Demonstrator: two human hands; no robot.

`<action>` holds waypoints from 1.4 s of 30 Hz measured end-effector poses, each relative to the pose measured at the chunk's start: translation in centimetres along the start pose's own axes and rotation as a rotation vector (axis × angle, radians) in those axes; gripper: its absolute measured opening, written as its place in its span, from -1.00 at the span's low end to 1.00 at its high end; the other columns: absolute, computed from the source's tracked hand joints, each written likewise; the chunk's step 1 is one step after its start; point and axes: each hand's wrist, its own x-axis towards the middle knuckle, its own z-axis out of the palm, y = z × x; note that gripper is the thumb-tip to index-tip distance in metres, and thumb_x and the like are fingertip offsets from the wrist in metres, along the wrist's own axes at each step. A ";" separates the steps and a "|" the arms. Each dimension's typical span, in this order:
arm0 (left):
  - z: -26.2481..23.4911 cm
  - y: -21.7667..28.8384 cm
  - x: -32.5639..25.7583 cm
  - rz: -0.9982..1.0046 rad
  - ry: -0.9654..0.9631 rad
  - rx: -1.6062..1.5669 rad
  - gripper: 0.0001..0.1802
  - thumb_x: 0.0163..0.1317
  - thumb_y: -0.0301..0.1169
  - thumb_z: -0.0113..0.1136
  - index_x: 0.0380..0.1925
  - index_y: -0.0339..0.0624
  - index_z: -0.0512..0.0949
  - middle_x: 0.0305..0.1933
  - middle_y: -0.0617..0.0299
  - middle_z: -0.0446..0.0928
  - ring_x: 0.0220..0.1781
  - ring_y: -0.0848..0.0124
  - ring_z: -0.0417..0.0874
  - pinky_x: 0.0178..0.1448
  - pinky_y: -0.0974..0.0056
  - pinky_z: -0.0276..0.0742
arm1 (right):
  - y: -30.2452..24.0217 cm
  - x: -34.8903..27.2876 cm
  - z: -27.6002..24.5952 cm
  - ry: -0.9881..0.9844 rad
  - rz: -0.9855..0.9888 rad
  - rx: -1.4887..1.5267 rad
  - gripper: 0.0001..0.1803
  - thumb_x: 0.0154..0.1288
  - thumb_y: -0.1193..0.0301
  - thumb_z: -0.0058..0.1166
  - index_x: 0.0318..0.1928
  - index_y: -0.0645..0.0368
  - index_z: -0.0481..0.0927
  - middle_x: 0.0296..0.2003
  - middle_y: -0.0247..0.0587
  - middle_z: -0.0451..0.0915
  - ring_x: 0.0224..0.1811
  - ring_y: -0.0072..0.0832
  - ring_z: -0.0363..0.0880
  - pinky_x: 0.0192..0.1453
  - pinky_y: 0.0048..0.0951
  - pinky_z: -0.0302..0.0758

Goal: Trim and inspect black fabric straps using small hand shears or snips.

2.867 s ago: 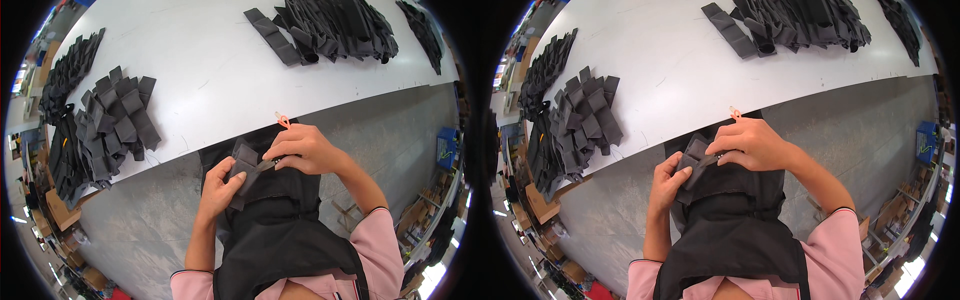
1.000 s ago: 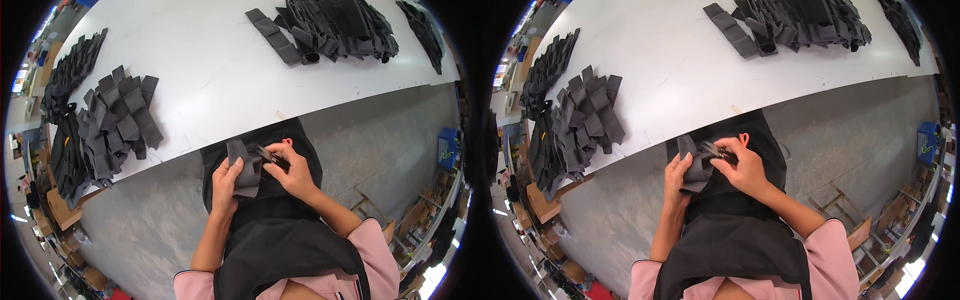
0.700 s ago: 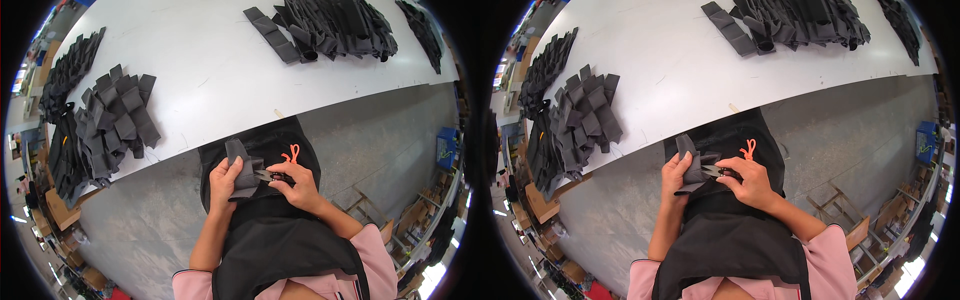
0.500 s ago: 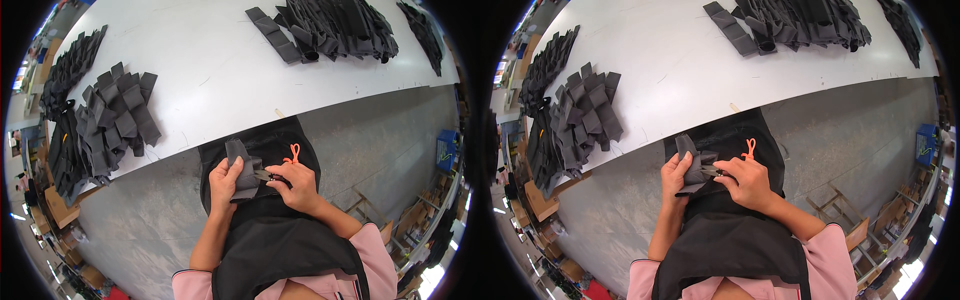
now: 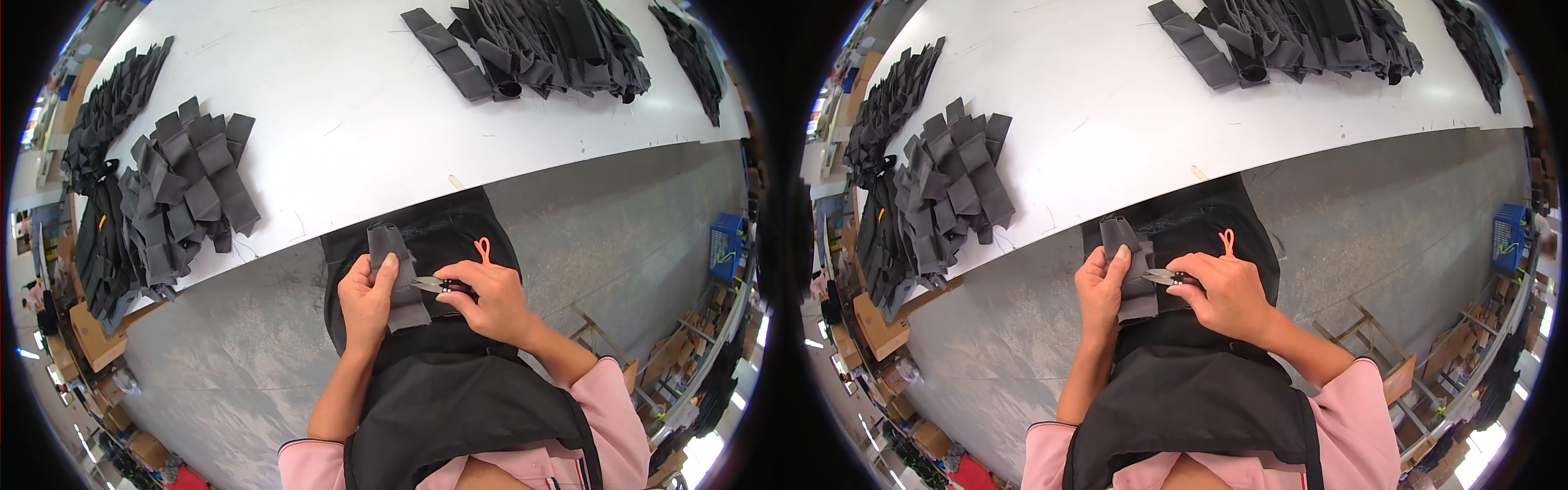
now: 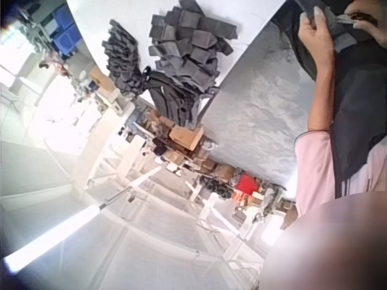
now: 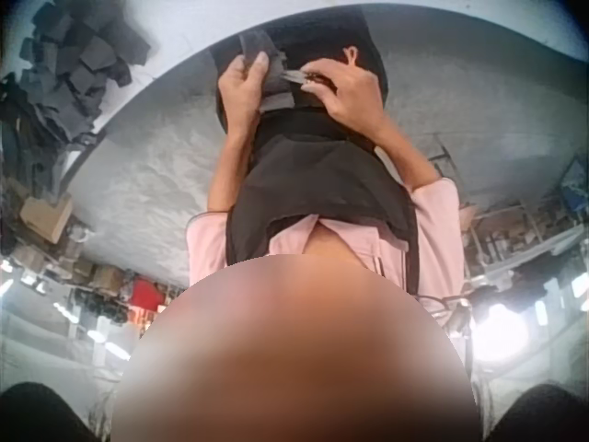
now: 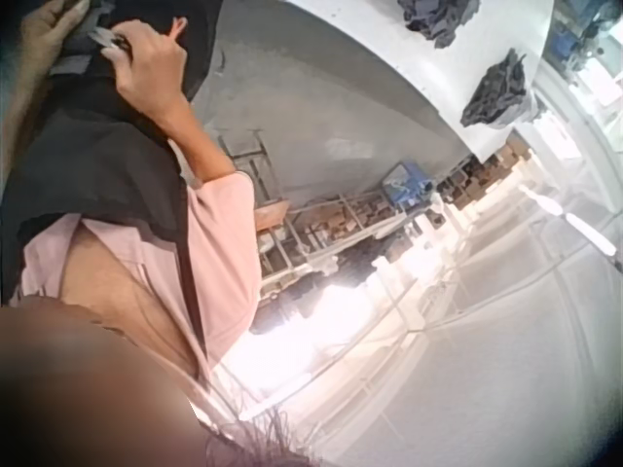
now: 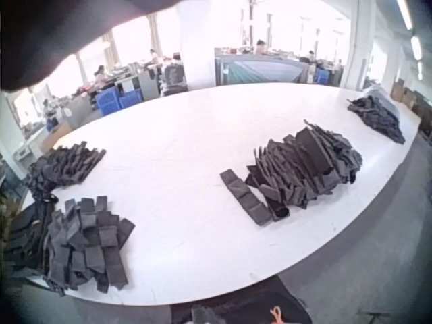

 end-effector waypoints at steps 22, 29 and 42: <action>0.1 0.2 0.5 -0.111 -0.046 0.025 -0.81 0.27 -0.39 0.18 -0.48 -0.27 0.53 -0.55 0.45 0.48 -0.53 0.75 0.33 -0.48 0.54 0.21 | 0.8 0.3 0.2 0.032 -0.145 -0.136 -0.76 -0.03 0.46 0.29 -0.28 0.15 0.63 -0.53 -0.26 0.57 -0.56 -0.32 0.50 -0.47 -0.42 0.35; -0.3 -0.1 0.3 -0.118 -0.062 -0.040 -0.83 0.28 -0.39 0.17 -0.37 -0.29 0.57 -0.47 0.38 0.55 -0.49 0.73 0.42 -0.41 0.54 0.33 | 0.1 0.3 -0.3 -0.009 -0.308 -0.327 -0.73 -0.07 0.41 0.33 -0.31 0.13 0.57 -0.58 -0.34 0.49 -0.60 -0.41 0.46 -0.48 -0.44 0.32; -0.4 -0.1 0.3 -0.133 -0.076 -0.071 -0.83 0.28 -0.38 0.17 -0.31 -0.30 0.58 -0.42 0.35 0.59 -0.45 0.71 0.47 -0.35 0.54 0.37 | 0.4 0.9 0.2 -0.079 -0.292 -0.202 -0.76 -0.02 0.41 0.32 -0.32 0.15 0.55 -0.54 -0.31 0.55 -0.54 -0.36 0.53 -0.44 -0.43 0.38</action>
